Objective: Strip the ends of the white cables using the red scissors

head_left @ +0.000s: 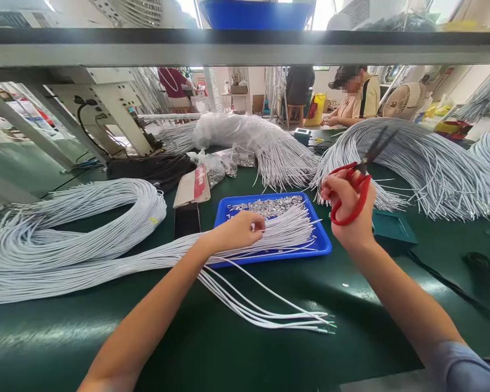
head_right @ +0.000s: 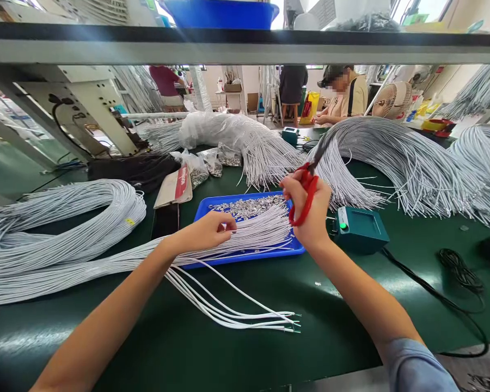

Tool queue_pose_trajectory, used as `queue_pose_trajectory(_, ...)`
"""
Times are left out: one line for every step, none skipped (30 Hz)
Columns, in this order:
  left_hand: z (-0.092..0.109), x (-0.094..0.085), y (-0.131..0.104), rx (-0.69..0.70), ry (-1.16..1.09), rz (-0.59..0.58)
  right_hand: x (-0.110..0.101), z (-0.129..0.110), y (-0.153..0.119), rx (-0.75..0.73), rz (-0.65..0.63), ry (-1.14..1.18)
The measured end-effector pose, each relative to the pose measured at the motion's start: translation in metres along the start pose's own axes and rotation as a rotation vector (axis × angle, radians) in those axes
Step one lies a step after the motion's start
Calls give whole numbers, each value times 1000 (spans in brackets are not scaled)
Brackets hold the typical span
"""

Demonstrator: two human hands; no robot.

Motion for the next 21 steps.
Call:
queue_pose_trajectory(7,-4,-1,19,-81,31,-7,-4,4,-41,52,18)
queue_pose_trajectory(15,-6,-3,37,-158,58,-15,-8,8,-72,104,35)
queue_pose_trajectory(24,-7,-5,57,-232,72,-21,-10,12,-82,143,48)
queue_pose_trajectory(35,-5,-9,84,-305,67,-26,-10,15,-76,171,55)
queue_pose_trajectory(48,0,-14,119,-375,32,-30,-9,19,-56,186,59)
queue_pose_trajectory(62,7,-19,162,-448,-25,-32,-8,21,-29,193,61)
queue_pose_trajectory(77,16,-26,207,-519,-93,-32,-5,23,-3,192,61)
queue_pose_trajectory(92,24,-34,256,-588,-161,-30,-3,22,18,183,61)
queue_pose_trajectory(106,31,-42,305,-655,-217,-27,0,21,37,159,58)
queue_pose_trajectory(116,35,-49,343,-711,-254,-21,3,18,55,121,50)
queue_pose_trajectory(124,36,-55,373,-753,-257,-13,6,14,74,72,36)
queue_pose_trajectory(127,34,-58,389,-791,-228,-4,10,8,94,17,17)
queue_pose_trajectory(125,29,-58,388,-835,-170,5,14,2,121,-42,-5)
queue_pose_trajectory(120,21,-57,373,-887,-87,13,18,-5,151,-95,-27)
queue_pose_trajectory(111,11,-55,356,-947,12,20,21,-12,180,-140,-44)
queue_pose_trajectory(102,0,-53,344,-1004,112,26,22,-19,205,-176,-55)
queue_pose_trajectory(92,-11,-51,339,-1046,213,31,22,-25,223,-206,-62)
queue_pose_trajectory(83,-22,-51,341,-1056,304,35,20,-31,233,-232,-64)
queue_pose_trajectory(77,-32,-51,350,-1033,389,37,17,-36,233,-253,-64)
queue_pose_trajectory(73,-41,-52,361,-986,462,39,12,-39,226,-271,-66)
queue_pose_trajectory(70,-48,-53,369,-931,521,41,8,-43,216,-290,-69)
Point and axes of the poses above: each hand's wrist, its own y-axis towards the middle knuckle, its own x-axis out of the palm, z = x × y, the point moved 10 cm from there along y, towards the middle knuckle
